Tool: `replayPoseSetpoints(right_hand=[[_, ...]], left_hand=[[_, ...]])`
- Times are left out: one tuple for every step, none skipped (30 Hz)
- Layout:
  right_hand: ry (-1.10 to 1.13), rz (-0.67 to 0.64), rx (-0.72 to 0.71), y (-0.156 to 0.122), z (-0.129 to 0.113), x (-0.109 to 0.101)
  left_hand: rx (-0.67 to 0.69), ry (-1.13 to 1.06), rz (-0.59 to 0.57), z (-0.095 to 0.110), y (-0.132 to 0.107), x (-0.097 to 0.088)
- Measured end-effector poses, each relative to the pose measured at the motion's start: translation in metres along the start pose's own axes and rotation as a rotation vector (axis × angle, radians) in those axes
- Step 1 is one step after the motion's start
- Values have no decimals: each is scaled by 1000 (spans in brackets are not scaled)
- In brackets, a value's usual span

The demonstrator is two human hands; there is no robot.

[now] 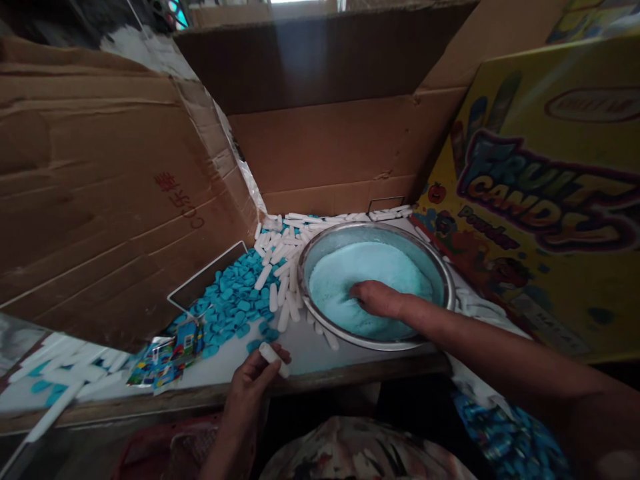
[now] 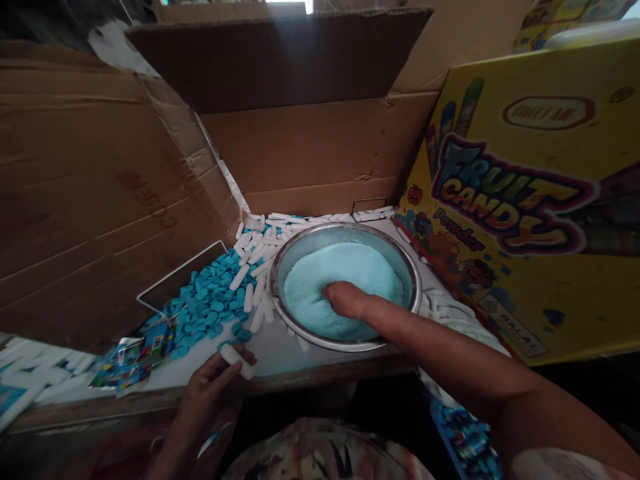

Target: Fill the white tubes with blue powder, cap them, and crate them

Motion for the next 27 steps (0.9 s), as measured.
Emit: replayPoseSetpoints(right_hand=[[-13,-9,15,0,2,3],[-23,-21,28,0,3,6],[-29,-35,38,1,3,9],[-30,-49,43,1,3,12],[-27,-64,43,2,2,14],[-19,-78,38,3,0,16],[-7,-90,31,4,-2,17],[7,-96,21,4,-4,17],[21,-98,11,5,-6,15],[36,-94,2,5,-8,13],[49,-86,-7,4,-9,9],[60,-74,-14,4,-9,5],[68,-60,-19,2,-9,1],[72,-45,-23,1,-8,-2],[73,-31,-24,-1,-7,-6],[70,-14,-22,-2,-5,-9],[63,6,-18,-4,-3,-12],[53,29,-11,-6,-1,-14],[41,51,-4,-9,1,-17],[27,72,3,-12,4,-19],[14,89,9,-15,5,-22],[-1,100,14,-18,7,-24],[-17,108,21,-22,9,-26],[-31,116,30,-27,11,-28],[-43,129,41,-32,13,-30],[-49,144,52,-37,16,-33],[-46,162,61,-42,18,-35]], left_hand=[[2,0,-8,1,0,0],[4,-3,-10,1,-1,0],[8,-6,-11,2,-2,0],[9,-8,-14,3,-3,0],[7,-9,-18,4,-3,1],[5,-10,-22,5,-4,1],[5,-9,-23,5,-5,2],[6,-8,-22,6,-5,2],[9,-4,-21,7,-6,2],[11,0,-22,8,-7,2],[15,4,-27,9,-8,3],[18,8,-34,11,-8,3],[20,13,-42,13,-9,3],[25,20,-54,16,-9,5],[38,28,-67,21,-8,6],[60,38,-89,26,-7,9],[92,51,-119,33,-5,13],[136,68,-152,40,-3,18],[187,91,-189,49,-1,25],[241,115,-226,57,1,33],[291,135,-257,65,4,42],[332,147,-287,72,7,51],[362,153,-317,78,10,62],[383,153,-346,82,13,72],[396,150,-372,85,17,83],[409,150,-390,86,21,94],[424,163,-402,87,25,104]])
Point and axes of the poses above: each hand's wrist, its own y-axis towards the middle knuckle, its own x-axis out of the palm, z = x × y, the point moved 4 cm from there along y, towards the middle knuckle, and after that the axes turned 13 degrees about y, right-handed, at the moved point
